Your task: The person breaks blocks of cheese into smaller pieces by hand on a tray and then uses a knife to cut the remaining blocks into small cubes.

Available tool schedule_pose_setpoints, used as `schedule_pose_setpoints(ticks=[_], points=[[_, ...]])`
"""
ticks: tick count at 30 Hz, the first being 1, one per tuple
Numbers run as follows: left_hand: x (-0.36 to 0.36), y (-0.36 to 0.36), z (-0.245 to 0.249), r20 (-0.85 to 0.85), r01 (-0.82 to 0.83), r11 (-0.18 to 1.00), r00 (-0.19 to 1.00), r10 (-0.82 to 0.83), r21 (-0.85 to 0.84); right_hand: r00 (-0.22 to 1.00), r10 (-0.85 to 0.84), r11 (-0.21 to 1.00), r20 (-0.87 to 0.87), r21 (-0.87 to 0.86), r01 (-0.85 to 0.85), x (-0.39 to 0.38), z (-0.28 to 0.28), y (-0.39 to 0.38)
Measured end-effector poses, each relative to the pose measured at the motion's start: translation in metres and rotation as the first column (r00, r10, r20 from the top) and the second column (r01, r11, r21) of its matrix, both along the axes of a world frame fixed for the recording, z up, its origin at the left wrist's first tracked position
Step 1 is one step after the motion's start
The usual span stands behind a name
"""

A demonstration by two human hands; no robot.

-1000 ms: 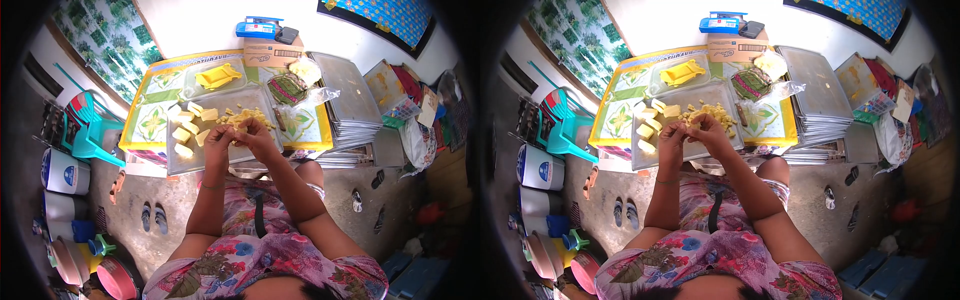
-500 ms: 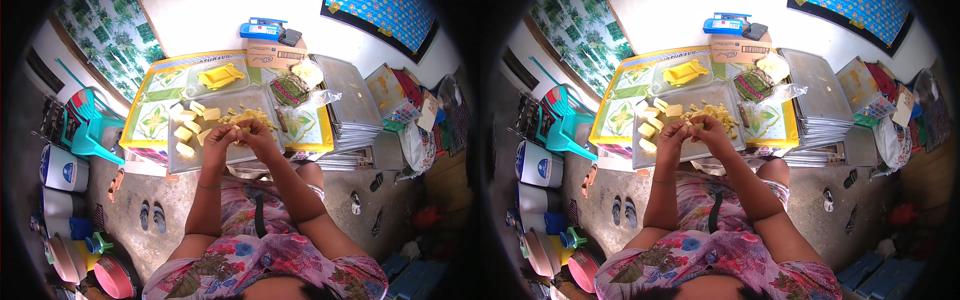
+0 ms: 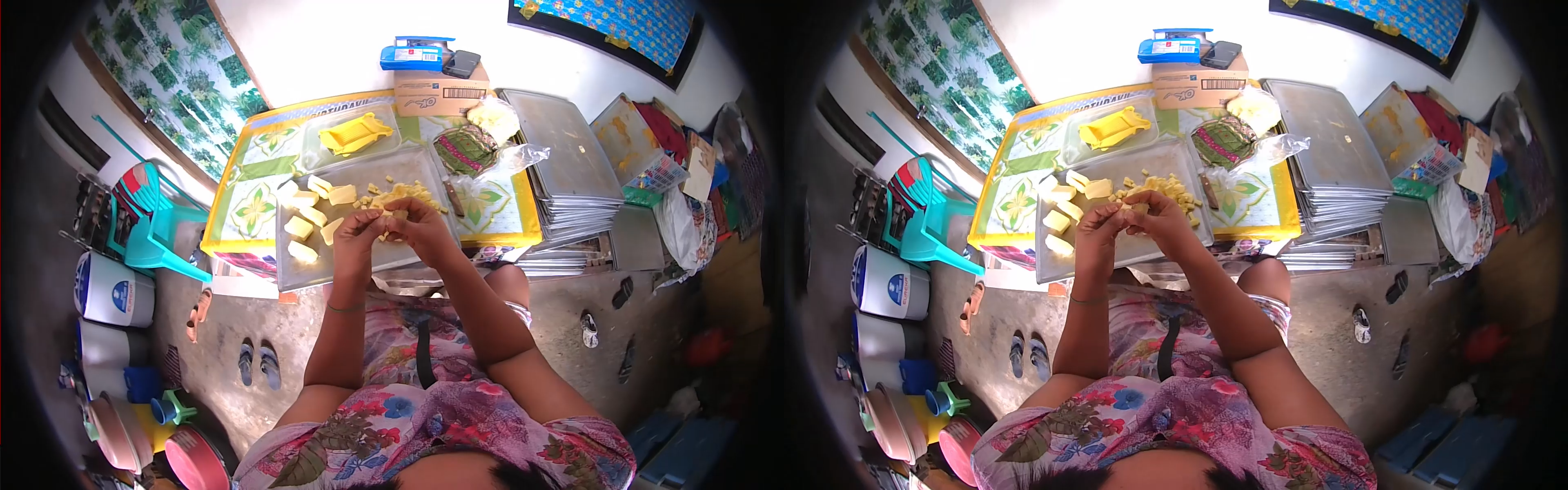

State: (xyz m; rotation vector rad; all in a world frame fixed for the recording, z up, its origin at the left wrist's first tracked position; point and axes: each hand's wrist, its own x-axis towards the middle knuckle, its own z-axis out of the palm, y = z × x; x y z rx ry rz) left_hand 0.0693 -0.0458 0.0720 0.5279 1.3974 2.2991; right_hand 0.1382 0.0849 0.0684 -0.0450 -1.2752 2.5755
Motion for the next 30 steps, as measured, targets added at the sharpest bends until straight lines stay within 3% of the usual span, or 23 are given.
schedule_pose_setpoints(ticks=[6,15,21,27,30], points=[[0.01,0.005,0.016,0.093,0.06,0.997,0.994,-0.064,0.047,1.0,-0.005,0.996,0.001,-0.085,0.005,0.004,0.0,0.006],[0.013,0.019,0.003,-0.1,-0.096,0.995,0.99,0.096,0.005,0.995,-0.086,0.985,-0.05,-0.154,0.077,0.007,-0.002,0.01],[0.013,0.021,-0.003,-0.152,-0.092,0.995,0.984,0.097,0.034,0.997,-0.071,0.991,-0.043,-0.114,0.066,0.007,-0.005,0.01],[0.009,0.018,-0.009,-0.083,-0.123,0.992,0.989,0.123,-0.002,0.994,-0.11,0.994,0.002,-0.02,0.11,0.006,-0.002,0.007],[0.004,0.015,-0.014,0.044,-0.069,0.998,0.997,0.068,0.006,0.995,-0.101,0.995,0.001,-0.012,0.101,0.005,-0.004,0.007]])
